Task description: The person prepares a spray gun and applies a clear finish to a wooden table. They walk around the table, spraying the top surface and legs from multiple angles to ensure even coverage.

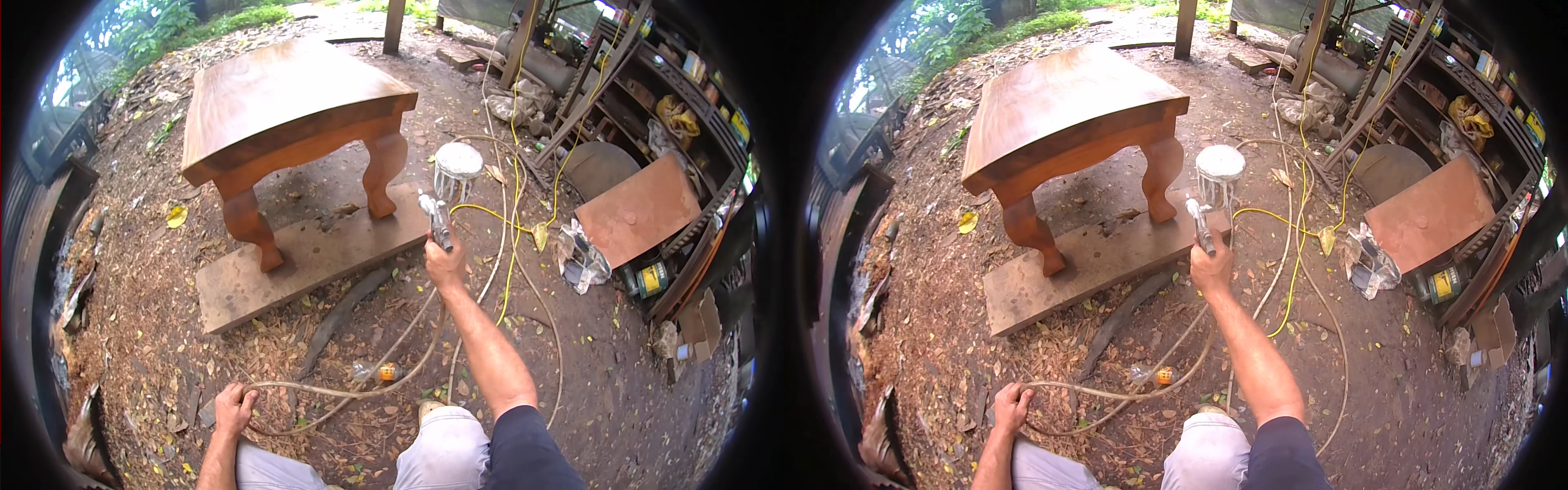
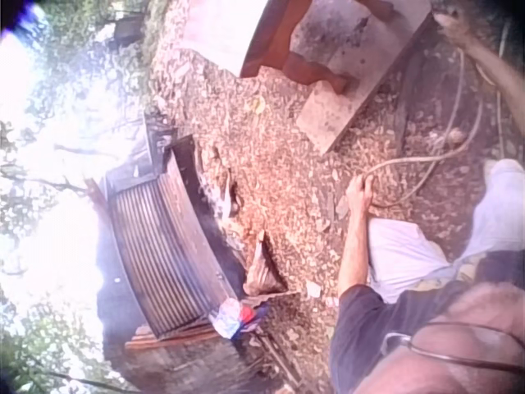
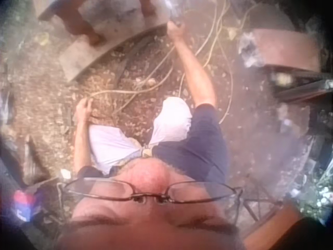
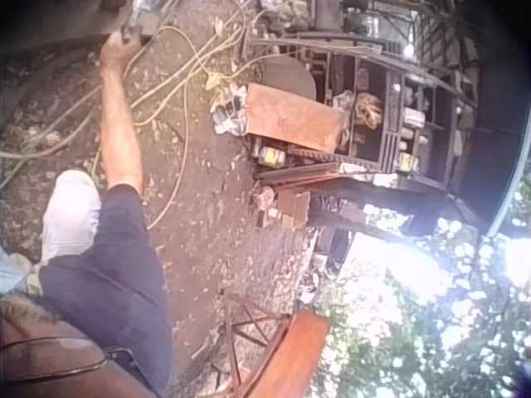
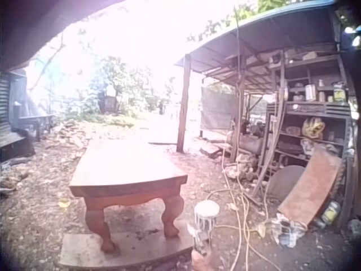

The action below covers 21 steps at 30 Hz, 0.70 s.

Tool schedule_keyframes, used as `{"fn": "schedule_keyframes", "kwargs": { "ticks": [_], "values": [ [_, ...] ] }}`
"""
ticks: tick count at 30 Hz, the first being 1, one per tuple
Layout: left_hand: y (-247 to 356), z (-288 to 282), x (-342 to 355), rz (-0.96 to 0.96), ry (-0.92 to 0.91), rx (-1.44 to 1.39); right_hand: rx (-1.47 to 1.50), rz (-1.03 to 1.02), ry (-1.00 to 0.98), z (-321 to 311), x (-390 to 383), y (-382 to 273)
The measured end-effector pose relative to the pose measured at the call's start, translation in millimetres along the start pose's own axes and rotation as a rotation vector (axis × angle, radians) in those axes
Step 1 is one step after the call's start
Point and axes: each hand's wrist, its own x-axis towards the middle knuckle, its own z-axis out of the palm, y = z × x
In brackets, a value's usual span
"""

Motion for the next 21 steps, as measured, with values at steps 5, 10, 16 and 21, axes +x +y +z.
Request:
{"fn": "schedule_keyframes", "kwargs": {
  "ticks": [5, 10, 16, 21],
  "values": [
    [-4, 0, -4, 0.030, 0.011, 0.016, 0.042, 0.068, 0.023, 9, -22, 48],
    [-7, -5, -12, 0.010, -0.002, 0.037, -0.036, 0.324, -0.043, 24, -45, 78],
    [-9, -4, -15, -0.021, -0.039, 0.065, -0.259, 0.424, -0.083, 31, -57, 131],
    [-14, -9, -22, -0.048, -0.070, 0.105, -0.248, 0.449, -0.082, 35, -60, 112]
  ]
}}
